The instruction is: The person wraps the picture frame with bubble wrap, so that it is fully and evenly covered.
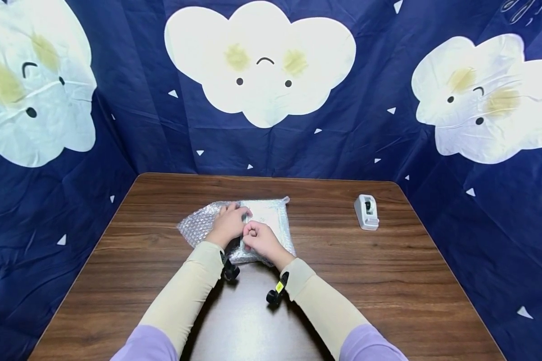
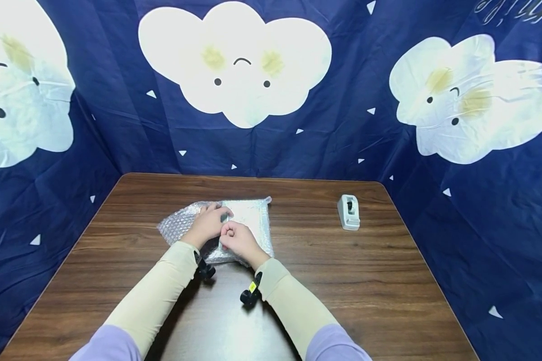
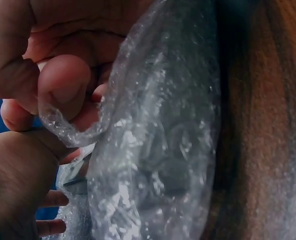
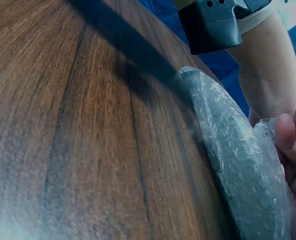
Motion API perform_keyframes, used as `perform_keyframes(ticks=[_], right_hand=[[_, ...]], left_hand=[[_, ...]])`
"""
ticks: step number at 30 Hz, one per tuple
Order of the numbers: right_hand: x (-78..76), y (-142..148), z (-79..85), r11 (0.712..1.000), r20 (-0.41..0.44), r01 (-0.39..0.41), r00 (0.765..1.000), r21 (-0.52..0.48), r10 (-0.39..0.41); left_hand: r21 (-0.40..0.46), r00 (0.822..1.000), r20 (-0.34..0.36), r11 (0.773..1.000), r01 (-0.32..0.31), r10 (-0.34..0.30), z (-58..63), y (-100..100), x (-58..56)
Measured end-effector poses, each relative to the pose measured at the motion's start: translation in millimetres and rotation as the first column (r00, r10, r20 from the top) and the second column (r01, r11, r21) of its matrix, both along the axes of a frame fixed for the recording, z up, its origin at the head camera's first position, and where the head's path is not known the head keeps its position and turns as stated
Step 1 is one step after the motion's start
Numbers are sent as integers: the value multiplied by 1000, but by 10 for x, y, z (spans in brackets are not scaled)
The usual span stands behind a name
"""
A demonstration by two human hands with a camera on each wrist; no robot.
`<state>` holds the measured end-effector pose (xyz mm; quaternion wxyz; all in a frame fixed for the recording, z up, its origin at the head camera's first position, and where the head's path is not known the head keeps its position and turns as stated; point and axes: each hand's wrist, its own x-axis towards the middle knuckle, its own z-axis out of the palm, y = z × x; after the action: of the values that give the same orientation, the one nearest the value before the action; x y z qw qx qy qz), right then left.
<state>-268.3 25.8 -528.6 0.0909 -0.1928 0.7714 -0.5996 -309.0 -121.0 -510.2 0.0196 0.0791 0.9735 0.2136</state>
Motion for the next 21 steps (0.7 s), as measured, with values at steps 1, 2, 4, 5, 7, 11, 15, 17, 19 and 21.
perform_keyframes(ticks=[1,2,4,5,7,11,15,17,19,21], right_hand=[[-1,1,-2,1000,-2,1,1000,3,-1],[0,2,-2,1000,-4,1,1000,3,-1],[-1,3,-3,1000,0,4,1000,-18,-4],[0,3,-1,999,5,10,1000,-39,-9],[2,4,13,994,20,29,999,-103,-27],[-18,20,55,934,118,119,989,-338,-84],[-82,105,145,844,200,216,971,-490,-133],[-137,179,197,840,196,241,967,-487,-164],[-193,266,267,869,154,249,967,-427,-201],[-208,346,361,903,75,254,967,-346,-243]], left_hand=[[0,1000,0,1000,2,-2,1,0,2],[0,1000,-2,1000,5,-5,3,0,7],[-10,1000,-7,1000,14,-14,-5,-5,14],[-15,1000,-12,1000,18,-18,-12,-9,15],[-19,999,-22,999,25,-26,-32,-20,17],[-18,999,-31,999,28,-29,-91,-47,6],[-6,999,-26,1000,28,-28,-145,-73,-8],[4,999,-20,1000,26,-26,-150,-75,-10],[11,1000,-12,1000,27,-27,-148,-72,-12],[15,1000,-4,999,29,-29,-140,-68,-11]])
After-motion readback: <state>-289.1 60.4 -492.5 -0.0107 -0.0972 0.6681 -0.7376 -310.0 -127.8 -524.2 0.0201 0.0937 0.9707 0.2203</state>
